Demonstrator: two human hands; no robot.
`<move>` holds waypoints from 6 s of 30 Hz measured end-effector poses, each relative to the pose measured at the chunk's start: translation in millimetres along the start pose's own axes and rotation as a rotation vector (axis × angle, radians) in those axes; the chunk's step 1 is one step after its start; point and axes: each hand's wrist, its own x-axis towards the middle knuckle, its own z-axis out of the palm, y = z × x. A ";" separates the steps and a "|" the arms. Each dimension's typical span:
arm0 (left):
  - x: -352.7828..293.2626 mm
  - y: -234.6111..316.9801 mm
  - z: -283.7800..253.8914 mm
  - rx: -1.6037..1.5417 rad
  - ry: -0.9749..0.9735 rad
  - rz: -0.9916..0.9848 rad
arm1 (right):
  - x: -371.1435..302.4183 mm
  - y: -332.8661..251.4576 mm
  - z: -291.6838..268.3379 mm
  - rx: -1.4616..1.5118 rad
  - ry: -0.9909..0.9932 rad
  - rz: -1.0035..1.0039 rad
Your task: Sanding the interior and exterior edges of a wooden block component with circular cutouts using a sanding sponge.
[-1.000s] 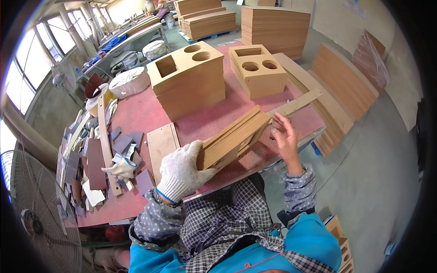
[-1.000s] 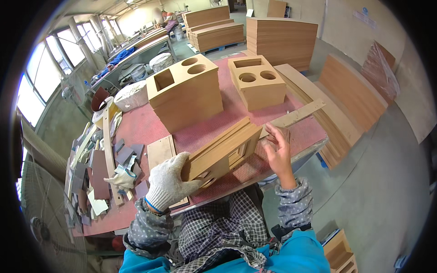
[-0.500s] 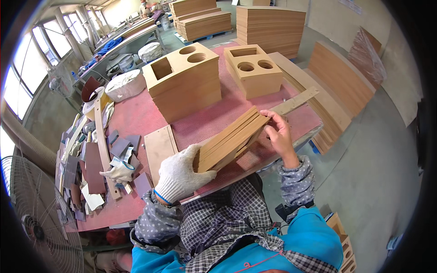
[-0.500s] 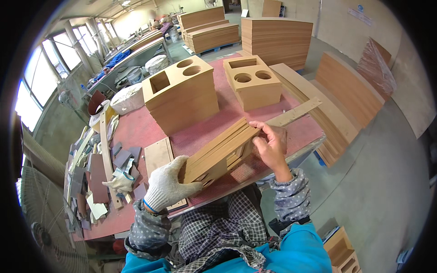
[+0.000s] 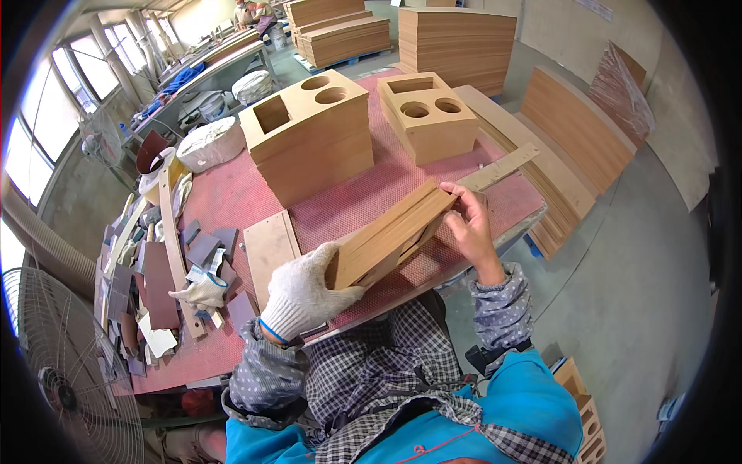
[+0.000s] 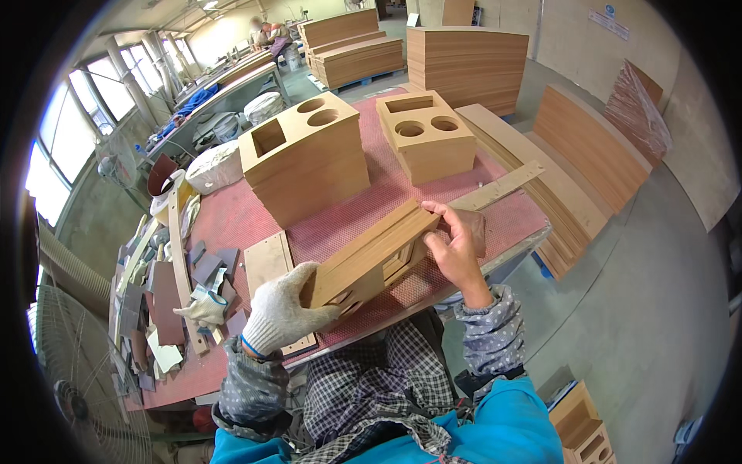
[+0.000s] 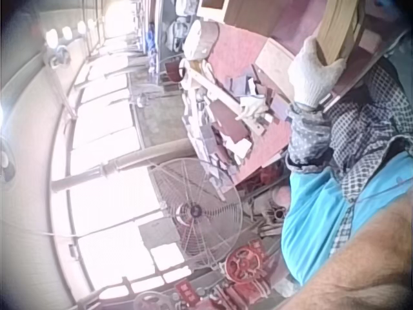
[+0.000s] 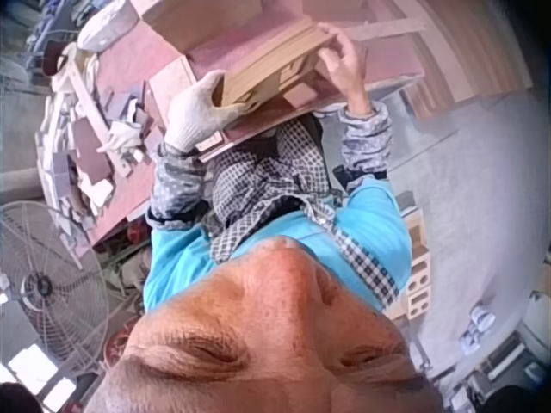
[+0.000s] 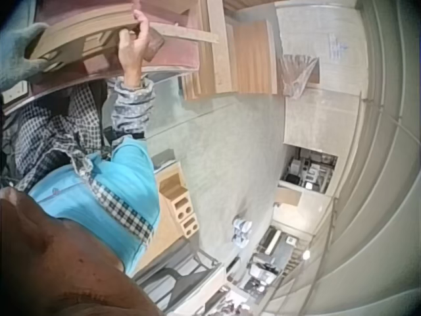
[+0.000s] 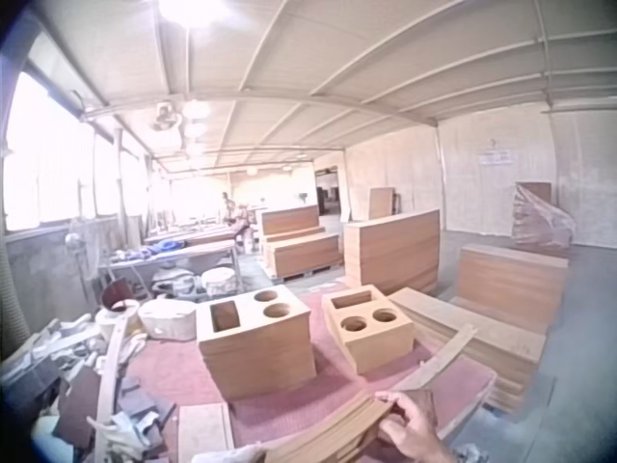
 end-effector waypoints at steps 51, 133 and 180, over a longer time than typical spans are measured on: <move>47.5 -35.1 -15.2 0.417 0.139 0.133 | -20.7 91.4 45.8 0.300 0.194 0.256; 51.7 -30.8 -1.8 0.422 0.157 -0.008 | -73.5 57.9 64.6 -1.225 -0.547 -0.137; 49.2 -27.8 0.2 0.416 0.178 -0.019 | -65.6 68.1 47.2 -1.276 -0.317 -0.091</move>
